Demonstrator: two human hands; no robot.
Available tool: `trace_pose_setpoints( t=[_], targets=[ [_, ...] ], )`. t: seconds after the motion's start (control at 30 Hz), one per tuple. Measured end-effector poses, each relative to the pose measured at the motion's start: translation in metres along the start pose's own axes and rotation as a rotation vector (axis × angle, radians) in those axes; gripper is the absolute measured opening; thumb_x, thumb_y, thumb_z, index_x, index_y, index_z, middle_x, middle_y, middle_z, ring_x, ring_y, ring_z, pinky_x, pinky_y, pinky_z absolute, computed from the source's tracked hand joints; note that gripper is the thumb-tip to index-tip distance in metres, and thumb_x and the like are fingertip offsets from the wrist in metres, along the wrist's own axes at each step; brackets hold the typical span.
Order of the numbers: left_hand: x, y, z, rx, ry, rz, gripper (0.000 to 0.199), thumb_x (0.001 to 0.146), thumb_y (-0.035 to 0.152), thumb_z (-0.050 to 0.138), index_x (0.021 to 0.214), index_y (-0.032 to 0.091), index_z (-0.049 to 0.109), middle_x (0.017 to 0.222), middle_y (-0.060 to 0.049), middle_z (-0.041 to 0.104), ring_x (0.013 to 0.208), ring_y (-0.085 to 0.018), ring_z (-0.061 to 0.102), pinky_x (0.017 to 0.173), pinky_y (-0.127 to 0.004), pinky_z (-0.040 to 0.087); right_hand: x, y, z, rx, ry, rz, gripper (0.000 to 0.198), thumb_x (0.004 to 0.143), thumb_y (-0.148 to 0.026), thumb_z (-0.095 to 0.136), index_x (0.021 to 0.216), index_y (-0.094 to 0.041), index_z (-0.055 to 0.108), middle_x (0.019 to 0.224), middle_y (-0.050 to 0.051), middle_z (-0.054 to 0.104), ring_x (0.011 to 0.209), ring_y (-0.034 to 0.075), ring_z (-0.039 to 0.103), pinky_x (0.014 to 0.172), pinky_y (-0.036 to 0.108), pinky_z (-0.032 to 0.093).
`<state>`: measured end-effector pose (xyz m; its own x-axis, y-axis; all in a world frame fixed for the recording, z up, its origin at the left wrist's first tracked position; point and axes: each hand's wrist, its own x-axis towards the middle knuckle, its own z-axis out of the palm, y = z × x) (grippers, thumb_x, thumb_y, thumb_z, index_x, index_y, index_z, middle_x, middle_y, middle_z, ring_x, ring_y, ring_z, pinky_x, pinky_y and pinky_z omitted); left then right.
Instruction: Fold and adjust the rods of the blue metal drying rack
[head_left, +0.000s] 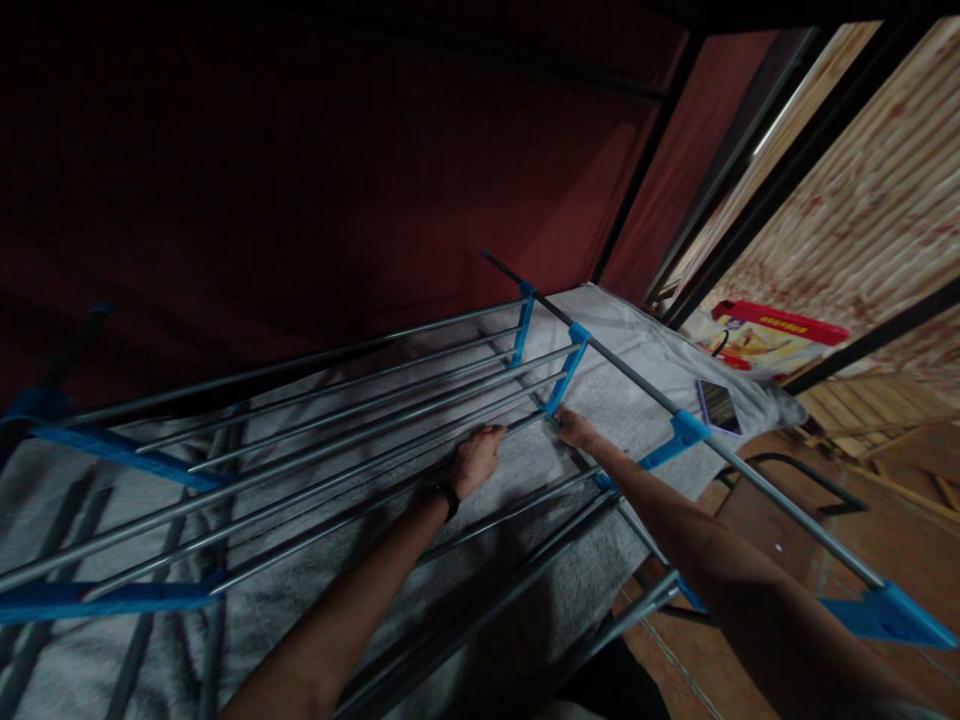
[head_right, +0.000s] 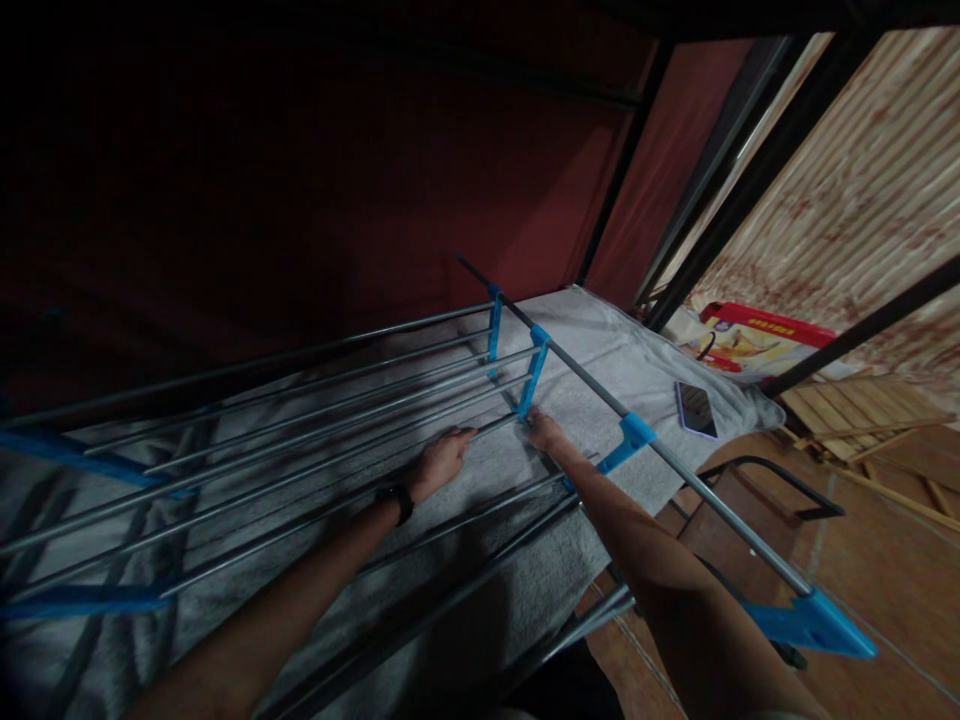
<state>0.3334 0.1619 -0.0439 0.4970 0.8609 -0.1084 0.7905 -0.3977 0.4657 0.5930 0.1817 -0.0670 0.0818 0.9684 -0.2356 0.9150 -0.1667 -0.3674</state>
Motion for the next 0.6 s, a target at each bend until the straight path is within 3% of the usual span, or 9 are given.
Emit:
trace_pose_setpoints(
  t=[0.27,0.6],
  targets=[
    [0.001,0.001,-0.001,-0.009,0.001,0.023,0.058,0.090,-0.001,0.041,0.143,0.017,0.058,0.139,-0.014,0.065,0.132,-0.023,0.057,0.111,-0.035,0.046,-0.004,-0.005,-0.002,-0.015,-0.016,0.022,0.059,0.075,0.000,0.051,0.132,-0.014,0.061,0.115,0.012,0.074,0.105,0.021,0.068,0.090,0.026,0.050],
    [0.004,0.000,-0.003,0.006,-0.015,0.051,0.058,0.089,-0.001,0.040,0.142,0.014,0.059,0.133,-0.013,0.069,0.121,-0.022,0.064,0.105,-0.031,0.049,-0.013,-0.009,-0.002,-0.019,-0.013,0.020,0.057,0.080,0.001,0.047,0.134,-0.012,0.061,0.116,0.014,0.073,0.104,0.021,0.069,0.088,0.025,0.050]
  ],
)
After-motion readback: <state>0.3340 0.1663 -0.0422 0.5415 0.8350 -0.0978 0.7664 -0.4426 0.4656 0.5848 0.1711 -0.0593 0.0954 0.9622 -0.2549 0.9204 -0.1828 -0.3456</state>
